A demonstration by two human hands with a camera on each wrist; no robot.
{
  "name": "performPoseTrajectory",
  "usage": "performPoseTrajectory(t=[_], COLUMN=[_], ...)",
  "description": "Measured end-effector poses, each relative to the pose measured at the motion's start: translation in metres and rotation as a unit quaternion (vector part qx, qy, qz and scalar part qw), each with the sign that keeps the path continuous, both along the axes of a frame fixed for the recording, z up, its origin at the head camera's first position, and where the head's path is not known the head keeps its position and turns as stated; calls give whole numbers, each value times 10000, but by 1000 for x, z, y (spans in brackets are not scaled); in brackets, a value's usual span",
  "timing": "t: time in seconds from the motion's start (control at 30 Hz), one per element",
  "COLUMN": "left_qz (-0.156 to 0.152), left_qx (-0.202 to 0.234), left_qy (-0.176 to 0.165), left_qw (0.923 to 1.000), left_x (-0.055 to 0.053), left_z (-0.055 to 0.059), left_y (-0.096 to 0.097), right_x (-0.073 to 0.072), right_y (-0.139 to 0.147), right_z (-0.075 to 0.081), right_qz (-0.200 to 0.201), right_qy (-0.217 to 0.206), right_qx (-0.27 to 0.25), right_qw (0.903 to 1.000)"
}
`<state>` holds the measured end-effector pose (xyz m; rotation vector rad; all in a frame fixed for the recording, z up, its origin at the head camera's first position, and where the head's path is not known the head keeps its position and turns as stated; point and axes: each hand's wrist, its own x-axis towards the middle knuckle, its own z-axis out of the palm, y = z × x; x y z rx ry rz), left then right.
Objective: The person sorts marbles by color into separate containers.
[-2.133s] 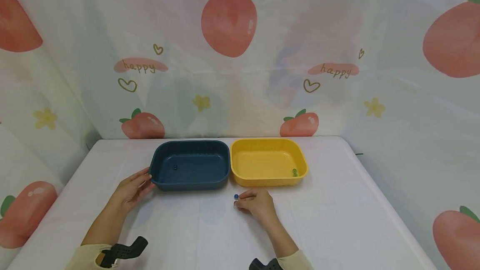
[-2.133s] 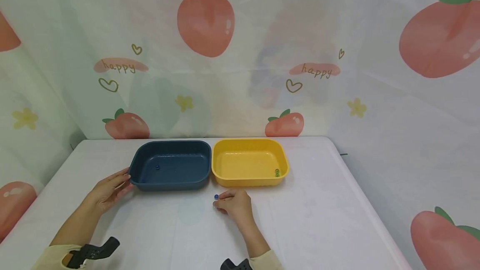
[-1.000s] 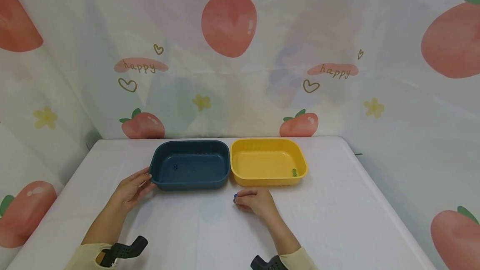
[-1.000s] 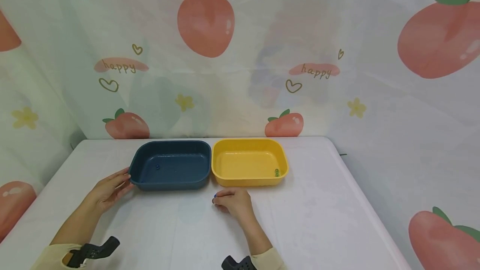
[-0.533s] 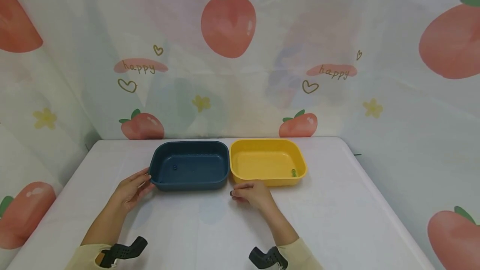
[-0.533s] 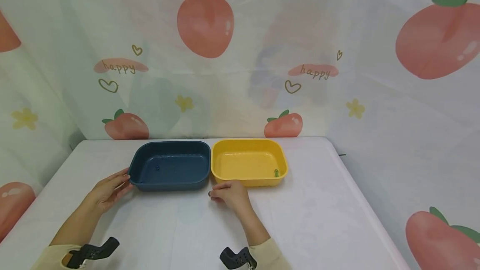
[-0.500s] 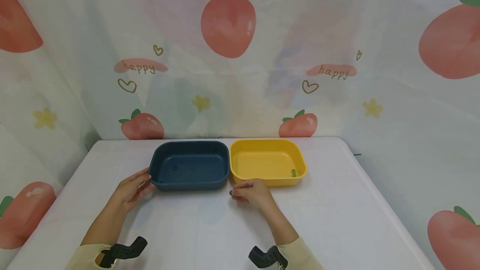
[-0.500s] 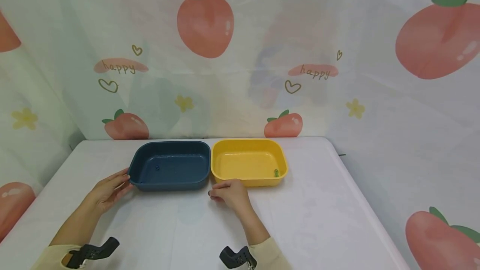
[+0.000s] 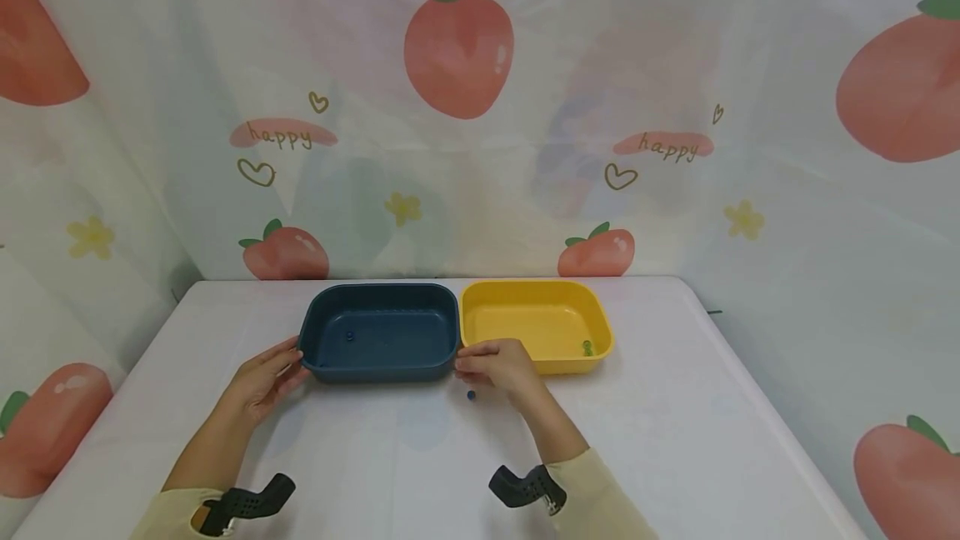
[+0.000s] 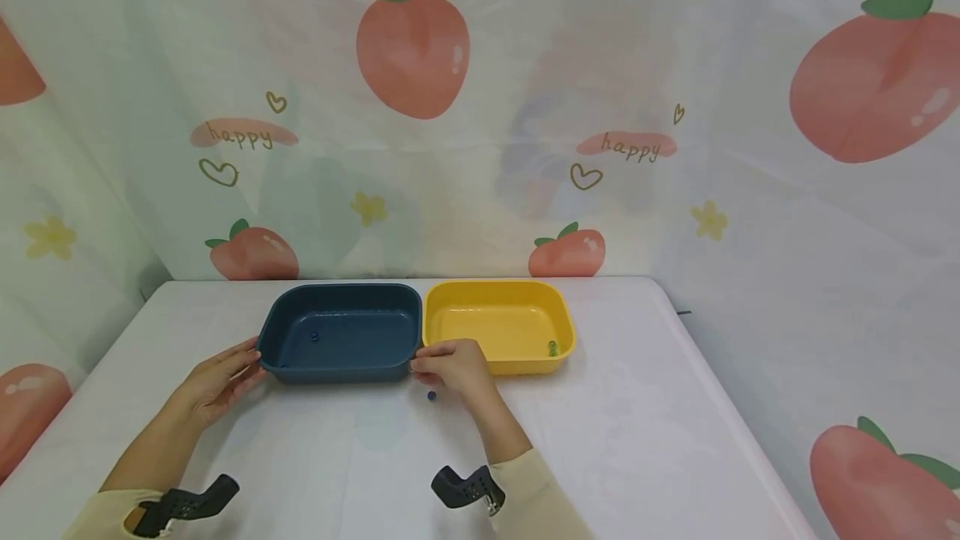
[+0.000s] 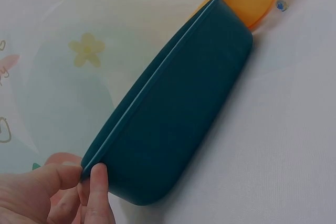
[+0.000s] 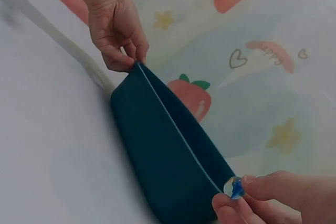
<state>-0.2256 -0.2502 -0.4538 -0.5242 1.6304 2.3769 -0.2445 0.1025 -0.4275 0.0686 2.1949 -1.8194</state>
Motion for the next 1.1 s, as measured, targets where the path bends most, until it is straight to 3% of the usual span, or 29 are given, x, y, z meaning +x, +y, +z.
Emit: performPoseTrajectory(t=[0.6, 0.77, 1.1], left_qz=[14, 37, 45], left_qx=[17, -127, 35], left_qy=[-87, -153, -68], left_qw=[10000, 9998, 10000], left_x=[-2, -3, -2], left_z=[0, 0, -1], left_y=[0, 1, -1], right_x=[-18, -20, -16], right_y=[-14, -17, -15], right_z=[8, 9, 5], right_qz=[-254, -283, -265], right_qy=[-106, -119, -89], right_qx=[12, 51, 108], right_qw=[9996, 9995, 9996])
